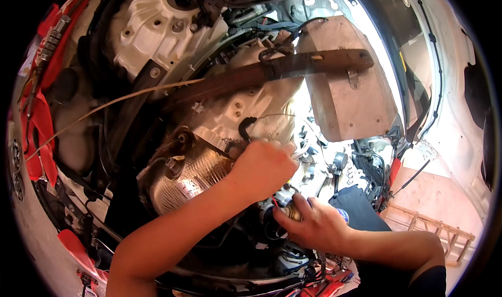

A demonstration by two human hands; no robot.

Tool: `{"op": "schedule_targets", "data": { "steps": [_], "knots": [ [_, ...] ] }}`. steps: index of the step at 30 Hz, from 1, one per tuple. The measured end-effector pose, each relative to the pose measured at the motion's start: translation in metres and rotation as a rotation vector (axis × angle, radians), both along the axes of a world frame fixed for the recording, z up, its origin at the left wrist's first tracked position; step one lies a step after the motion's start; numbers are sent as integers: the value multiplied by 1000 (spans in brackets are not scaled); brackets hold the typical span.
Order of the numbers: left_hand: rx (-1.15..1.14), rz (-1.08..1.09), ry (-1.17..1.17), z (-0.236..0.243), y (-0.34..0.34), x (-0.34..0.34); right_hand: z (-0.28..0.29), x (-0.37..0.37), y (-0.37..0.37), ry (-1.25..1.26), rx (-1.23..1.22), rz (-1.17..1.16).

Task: The person works on various components within a car's engine bay, connecting wires by hand, using a spray can on parts, and positioning a metal component over the engine.

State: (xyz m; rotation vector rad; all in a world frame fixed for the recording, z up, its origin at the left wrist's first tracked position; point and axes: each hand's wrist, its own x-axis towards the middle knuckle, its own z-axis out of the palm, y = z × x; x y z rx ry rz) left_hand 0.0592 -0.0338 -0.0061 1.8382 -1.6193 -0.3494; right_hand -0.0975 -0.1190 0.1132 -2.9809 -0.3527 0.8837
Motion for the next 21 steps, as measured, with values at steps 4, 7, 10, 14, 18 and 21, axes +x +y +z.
{"op": "schedule_targets", "data": {
  "steps": [4,7,10,14,18,21],
  "knots": [
    [-20,29,48,-4,-2,-1,-8,6,-3,62,85,-148],
    [-27,40,59,-2,1,3,-10,12,-1,70,74,-155],
    [-64,42,68,-6,1,1,-10,15,4,82,45,-122],
    [-34,39,-23,-3,-1,-2,-12,16,7,11,49,-83],
    [-83,50,-3,-6,-1,-3,-13,20,11,24,-27,2],
    [-64,50,0,-5,0,-3,-11,27,15,56,-43,24]
  ]
}}
